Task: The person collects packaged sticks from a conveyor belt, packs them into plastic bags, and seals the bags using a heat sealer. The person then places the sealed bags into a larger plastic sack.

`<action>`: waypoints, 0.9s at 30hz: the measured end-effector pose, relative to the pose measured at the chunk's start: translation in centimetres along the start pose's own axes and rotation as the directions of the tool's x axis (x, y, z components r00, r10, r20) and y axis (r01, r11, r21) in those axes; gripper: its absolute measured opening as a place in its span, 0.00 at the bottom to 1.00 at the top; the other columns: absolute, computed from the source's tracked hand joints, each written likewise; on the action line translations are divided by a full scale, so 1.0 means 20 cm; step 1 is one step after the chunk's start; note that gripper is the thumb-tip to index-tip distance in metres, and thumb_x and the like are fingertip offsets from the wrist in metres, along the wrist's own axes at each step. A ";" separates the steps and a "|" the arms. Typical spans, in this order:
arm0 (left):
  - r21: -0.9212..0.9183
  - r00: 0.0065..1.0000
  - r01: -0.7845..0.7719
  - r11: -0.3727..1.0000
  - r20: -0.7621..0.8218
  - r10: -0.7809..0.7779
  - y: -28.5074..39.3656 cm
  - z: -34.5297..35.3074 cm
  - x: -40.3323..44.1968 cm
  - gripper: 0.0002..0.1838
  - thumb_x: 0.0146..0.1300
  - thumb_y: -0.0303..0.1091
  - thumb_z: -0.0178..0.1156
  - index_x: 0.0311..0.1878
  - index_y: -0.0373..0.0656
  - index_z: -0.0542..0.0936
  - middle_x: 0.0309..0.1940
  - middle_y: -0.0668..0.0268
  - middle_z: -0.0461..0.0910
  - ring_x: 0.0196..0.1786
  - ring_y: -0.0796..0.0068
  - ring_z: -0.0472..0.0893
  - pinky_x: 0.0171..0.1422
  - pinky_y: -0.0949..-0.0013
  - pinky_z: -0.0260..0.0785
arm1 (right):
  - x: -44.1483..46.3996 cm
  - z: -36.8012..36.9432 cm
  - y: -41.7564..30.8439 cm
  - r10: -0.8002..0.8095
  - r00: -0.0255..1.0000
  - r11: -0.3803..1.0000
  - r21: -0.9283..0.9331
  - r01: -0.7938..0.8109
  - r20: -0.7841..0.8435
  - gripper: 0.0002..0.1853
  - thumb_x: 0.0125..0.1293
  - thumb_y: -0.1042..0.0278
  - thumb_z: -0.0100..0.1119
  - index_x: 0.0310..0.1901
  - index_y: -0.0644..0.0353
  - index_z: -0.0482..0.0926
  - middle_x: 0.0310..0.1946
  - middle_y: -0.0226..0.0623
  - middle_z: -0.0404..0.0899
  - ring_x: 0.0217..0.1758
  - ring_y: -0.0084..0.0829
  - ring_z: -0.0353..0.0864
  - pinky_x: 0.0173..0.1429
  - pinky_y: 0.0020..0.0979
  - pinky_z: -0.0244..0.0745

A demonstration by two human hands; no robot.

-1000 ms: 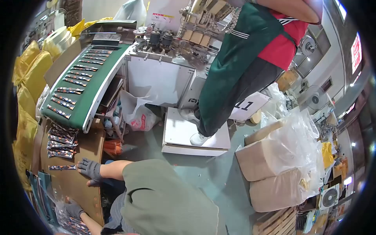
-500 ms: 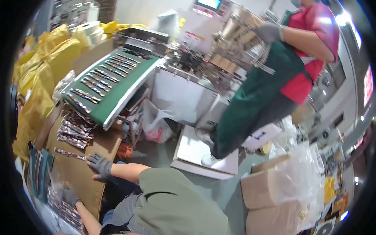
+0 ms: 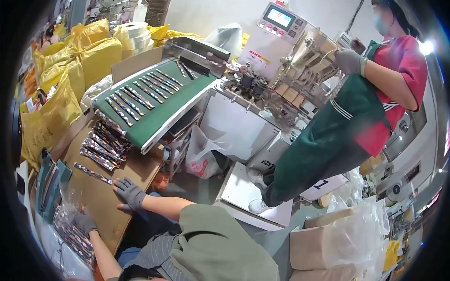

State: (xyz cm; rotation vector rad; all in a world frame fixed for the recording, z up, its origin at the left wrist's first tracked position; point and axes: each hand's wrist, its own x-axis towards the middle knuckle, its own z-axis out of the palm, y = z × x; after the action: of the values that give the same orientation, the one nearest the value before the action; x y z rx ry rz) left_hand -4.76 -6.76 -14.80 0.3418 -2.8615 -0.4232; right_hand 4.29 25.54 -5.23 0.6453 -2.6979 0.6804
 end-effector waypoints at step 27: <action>-0.026 0.975 -0.079 0.997 -0.211 0.072 0.23 -0.33 -0.17 0.21 0.67 0.45 0.53 0.46 0.35 0.80 0.42 0.48 0.81 0.45 0.50 0.80 0.51 0.58 0.69 | 0.88 -0.98 1.40 0.030 0.719 0.919 -0.263 -0.293 -0.694 0.33 0.55 0.48 0.65 0.53 0.70 0.72 0.52 0.58 0.73 0.58 0.55 0.71 0.65 0.44 0.63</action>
State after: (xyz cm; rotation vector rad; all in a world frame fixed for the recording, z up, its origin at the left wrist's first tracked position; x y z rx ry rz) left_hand -0.72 -3.34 -7.97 0.2540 -2.6479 -0.3964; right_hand -21.32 51.34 7.26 0.0213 -2.0923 0.3397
